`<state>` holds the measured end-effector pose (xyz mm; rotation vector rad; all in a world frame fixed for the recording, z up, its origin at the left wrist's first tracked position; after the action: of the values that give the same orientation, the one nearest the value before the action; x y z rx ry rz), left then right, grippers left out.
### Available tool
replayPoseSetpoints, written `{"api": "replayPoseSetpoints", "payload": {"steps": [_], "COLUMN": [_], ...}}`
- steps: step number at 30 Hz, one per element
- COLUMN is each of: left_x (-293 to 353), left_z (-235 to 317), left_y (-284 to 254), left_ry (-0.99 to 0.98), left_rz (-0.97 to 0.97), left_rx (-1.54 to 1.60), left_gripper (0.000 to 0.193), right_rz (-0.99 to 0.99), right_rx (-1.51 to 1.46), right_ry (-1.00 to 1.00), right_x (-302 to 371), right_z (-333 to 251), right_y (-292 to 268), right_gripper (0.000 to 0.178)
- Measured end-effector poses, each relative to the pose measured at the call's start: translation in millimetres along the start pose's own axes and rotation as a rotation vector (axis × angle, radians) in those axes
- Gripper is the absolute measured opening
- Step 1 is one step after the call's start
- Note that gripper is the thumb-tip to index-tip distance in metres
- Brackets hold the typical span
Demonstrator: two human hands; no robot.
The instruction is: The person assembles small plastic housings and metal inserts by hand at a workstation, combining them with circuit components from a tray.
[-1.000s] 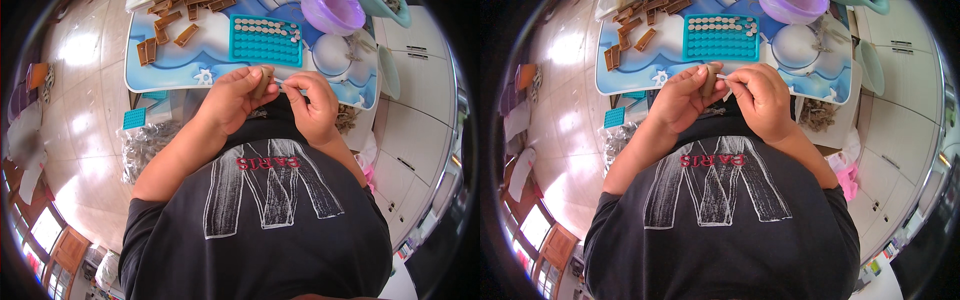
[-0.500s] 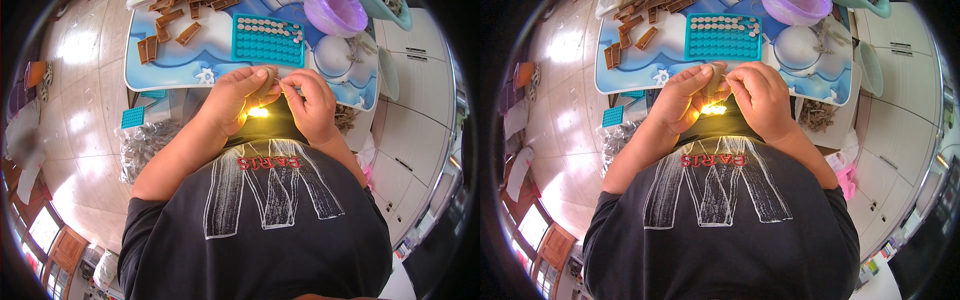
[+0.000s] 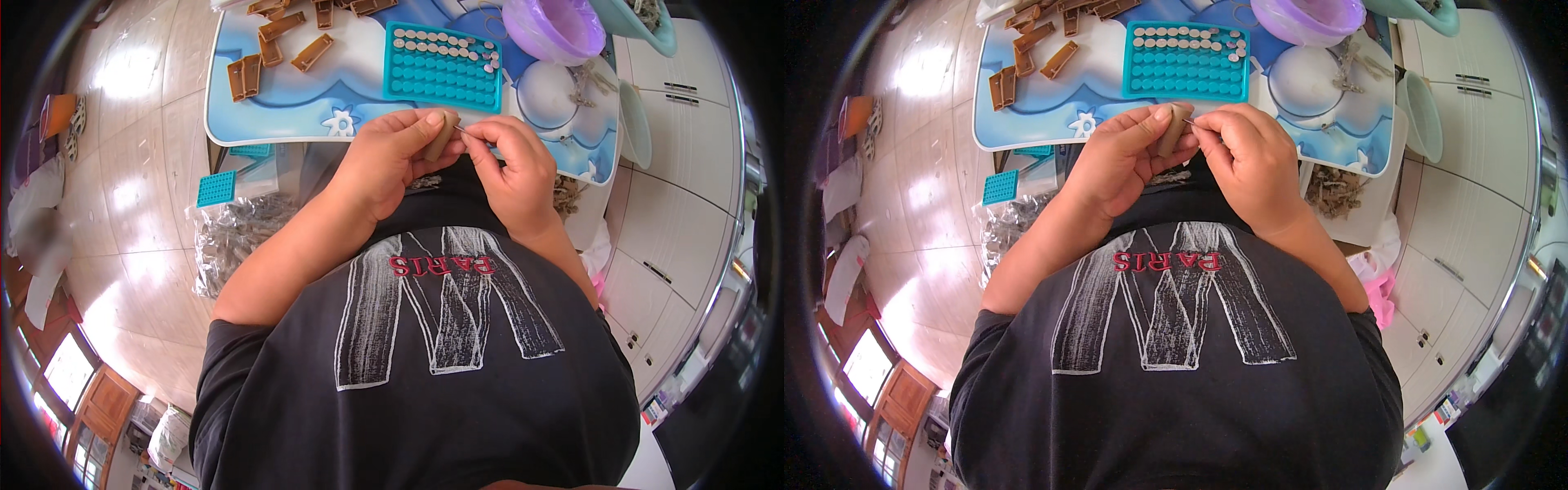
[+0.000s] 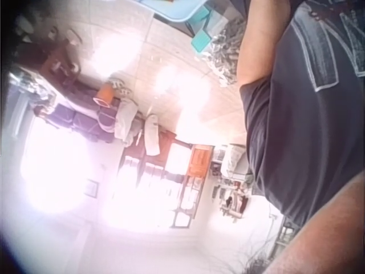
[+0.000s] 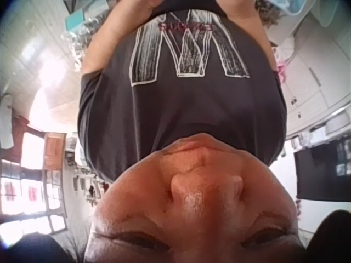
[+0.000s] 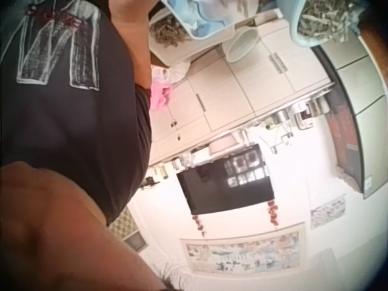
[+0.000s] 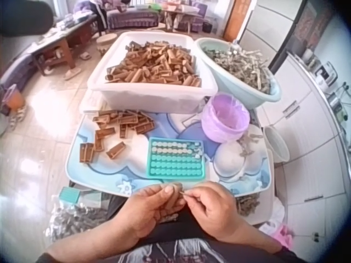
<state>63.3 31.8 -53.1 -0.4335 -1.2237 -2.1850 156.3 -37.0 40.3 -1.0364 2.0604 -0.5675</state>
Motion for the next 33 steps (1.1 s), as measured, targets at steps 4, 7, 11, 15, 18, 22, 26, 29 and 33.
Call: {"api": "replayPoseSetpoints", "payload": {"steps": [4,7,11,15,18,22,26,29,33], "left_x": [-1,-1,0,-1,0,1,1,2,9], "left_z": [0,-1,-1,-3,-2,-1,-1,0,5], "left_y": [-1,0,1,-1,-1,1,0,0,6], "left_ry": [0.014,-0.008,-0.016,-0.018,-0.021,-0.013,-0.016,-0.025,-0.040], "left_rz": [-0.001,-0.011,-0.010,-0.010,-0.004,-0.006,0.021,0.004,-0.002], "left_rx": [-0.017,-0.033,-0.055,-0.011,-0.008,-0.009,-0.044,-0.025,-0.089], "left_gripper": [0.032,0.032,0.034,0.034,0.034,0.034,0.032,0.029,0.027], "right_rz": [-0.018,-0.054,-0.047,-0.024,-0.010,-0.019,-0.014,-0.061,-0.117], "right_rx": [0.021,0.070,0.086,0.049,0.027,0.064,0.076,-0.031,-0.499], "right_ry": [-0.052,-0.083,-0.107,-0.074,-0.065,-0.116,-0.155,-0.033,0.310], "right_x": [-1,-3,-4,-2,-1,-1,-1,-4,1], "right_z": [-3,-7,-8,-3,-3,-5,-7,-1,24], "right_y": [2,3,4,4,4,7,8,6,10], "right_gripper": [0.012,0.010,0.010,0.012,0.013,0.014,0.014,0.013,0.018]}}
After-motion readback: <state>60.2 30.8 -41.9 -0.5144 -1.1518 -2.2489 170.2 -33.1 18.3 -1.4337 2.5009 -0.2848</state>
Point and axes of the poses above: each hand's wrist, its own x-axis away from the middle knuckle, its own y-axis out of the palm, z = x × y, the point moved 8 cm from there along -x, towards the middle knuckle, and after that the axes turned 3 degrees about z, right-handed, at the moved point
